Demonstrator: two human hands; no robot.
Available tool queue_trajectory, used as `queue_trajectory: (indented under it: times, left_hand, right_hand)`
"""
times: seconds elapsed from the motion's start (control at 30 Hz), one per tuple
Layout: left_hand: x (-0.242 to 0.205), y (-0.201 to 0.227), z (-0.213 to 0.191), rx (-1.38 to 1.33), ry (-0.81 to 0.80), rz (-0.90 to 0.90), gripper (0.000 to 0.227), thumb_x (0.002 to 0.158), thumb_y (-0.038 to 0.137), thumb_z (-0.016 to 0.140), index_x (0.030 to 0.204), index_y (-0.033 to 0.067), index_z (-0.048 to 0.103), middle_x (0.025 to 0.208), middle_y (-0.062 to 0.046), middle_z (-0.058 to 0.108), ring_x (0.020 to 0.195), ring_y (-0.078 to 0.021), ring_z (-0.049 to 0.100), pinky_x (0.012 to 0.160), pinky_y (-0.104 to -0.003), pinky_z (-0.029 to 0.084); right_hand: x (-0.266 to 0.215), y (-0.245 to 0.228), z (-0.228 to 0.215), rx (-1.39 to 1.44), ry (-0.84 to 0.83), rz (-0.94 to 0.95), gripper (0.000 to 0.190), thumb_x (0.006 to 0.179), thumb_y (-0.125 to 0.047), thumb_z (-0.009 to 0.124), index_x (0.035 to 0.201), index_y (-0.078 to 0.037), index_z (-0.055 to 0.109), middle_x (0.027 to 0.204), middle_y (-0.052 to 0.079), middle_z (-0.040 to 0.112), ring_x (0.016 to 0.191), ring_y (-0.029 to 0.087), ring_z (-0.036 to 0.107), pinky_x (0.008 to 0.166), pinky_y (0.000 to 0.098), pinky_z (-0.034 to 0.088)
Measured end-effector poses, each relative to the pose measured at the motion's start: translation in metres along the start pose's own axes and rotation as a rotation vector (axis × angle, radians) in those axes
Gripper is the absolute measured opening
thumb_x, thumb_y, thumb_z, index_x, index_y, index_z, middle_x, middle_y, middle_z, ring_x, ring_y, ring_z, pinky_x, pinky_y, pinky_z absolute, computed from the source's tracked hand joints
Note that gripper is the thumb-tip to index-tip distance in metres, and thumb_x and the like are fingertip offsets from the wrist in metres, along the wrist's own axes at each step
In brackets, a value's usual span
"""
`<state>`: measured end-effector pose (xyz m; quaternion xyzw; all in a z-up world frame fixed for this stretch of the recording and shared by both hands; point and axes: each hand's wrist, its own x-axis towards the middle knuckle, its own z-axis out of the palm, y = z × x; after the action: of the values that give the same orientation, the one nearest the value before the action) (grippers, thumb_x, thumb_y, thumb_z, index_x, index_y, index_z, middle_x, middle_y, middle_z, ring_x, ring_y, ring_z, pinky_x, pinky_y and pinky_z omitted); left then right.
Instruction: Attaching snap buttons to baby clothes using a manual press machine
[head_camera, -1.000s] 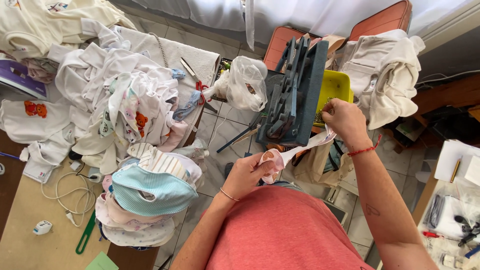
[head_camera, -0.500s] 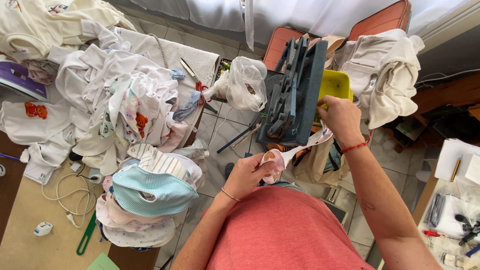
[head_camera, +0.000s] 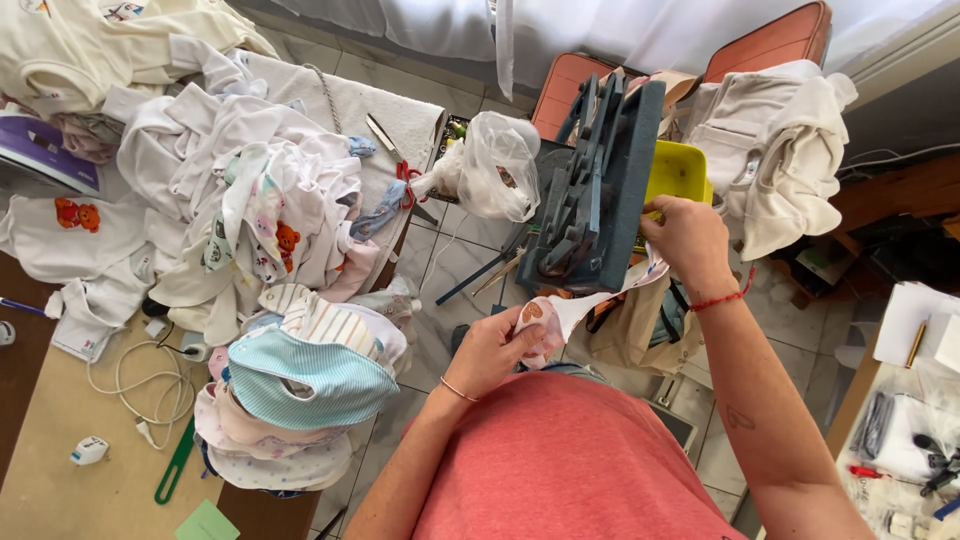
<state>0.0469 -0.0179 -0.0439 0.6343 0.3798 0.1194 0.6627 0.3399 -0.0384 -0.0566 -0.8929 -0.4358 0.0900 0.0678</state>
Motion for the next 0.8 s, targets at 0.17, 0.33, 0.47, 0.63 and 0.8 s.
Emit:
queue_trajectory:
  times: [0.17,0.33,0.47,0.63,0.8]
  left_hand:
    - [0.001,-0.002,0.0,-0.003,0.005,-0.011,0.016,0.083,0.025,0.057,0.087,0.0095,0.06,0.067,-0.013,0.061,0.063,-0.0194,0.058,0.061,-0.032,0.048]
    - [-0.002,0.002,-0.004,-0.038,0.011,-0.01,0.018,0.083,0.025,0.057,0.085,0.0083,0.061,0.065,-0.012,0.061,0.061,-0.0187,0.056,0.059,-0.031,0.047]
    - [-0.007,0.019,-0.008,-0.082,0.009,0.003,0.018,0.084,0.024,0.056,0.08,0.0064,0.06,0.061,-0.011,0.058,0.059,-0.0156,0.052,0.056,-0.029,0.046]
    - [0.001,-0.006,-0.006,-0.134,0.039,-0.004,0.019,0.085,0.023,0.056,0.079,0.0057,0.06,0.06,-0.008,0.057,0.06,-0.013,0.051,0.056,-0.026,0.045]
    - [0.006,-0.014,-0.007,-0.11,0.073,-0.048,0.022,0.085,0.027,0.055,0.078,0.0063,0.059,0.057,-0.01,0.053,0.061,-0.016,0.05,0.06,-0.03,0.044]
  right_hand:
    - [0.001,-0.003,0.005,-0.073,0.014,-0.082,0.012,0.074,-0.03,0.063,0.082,-0.022,0.064,0.07,0.006,0.063,0.071,0.03,0.062,0.063,0.0394,0.05]
    - [-0.003,-0.005,0.004,0.051,0.081,-0.164,0.01,0.074,-0.019,0.062,0.08,-0.011,0.062,0.076,0.012,0.058,0.074,0.033,0.058,0.064,0.042,0.049]
    - [-0.01,-0.001,0.0,0.248,0.276,-0.299,0.004,0.079,-0.007,0.062,0.083,-0.007,0.061,0.074,0.011,0.057,0.069,0.027,0.06,0.063,0.0347,0.047]
    - [-0.056,-0.051,-0.023,0.575,0.331,-0.32,0.005,0.077,-0.002,0.063,0.079,-0.005,0.06,0.071,0.012,0.059,0.069,0.027,0.058,0.064,0.0347,0.045]
    - [-0.086,-0.053,0.033,0.967,0.078,-0.185,0.002,0.076,-0.005,0.064,0.074,-0.005,0.062,0.065,0.013,0.058,0.067,0.029,0.056,0.065,0.0439,0.042]
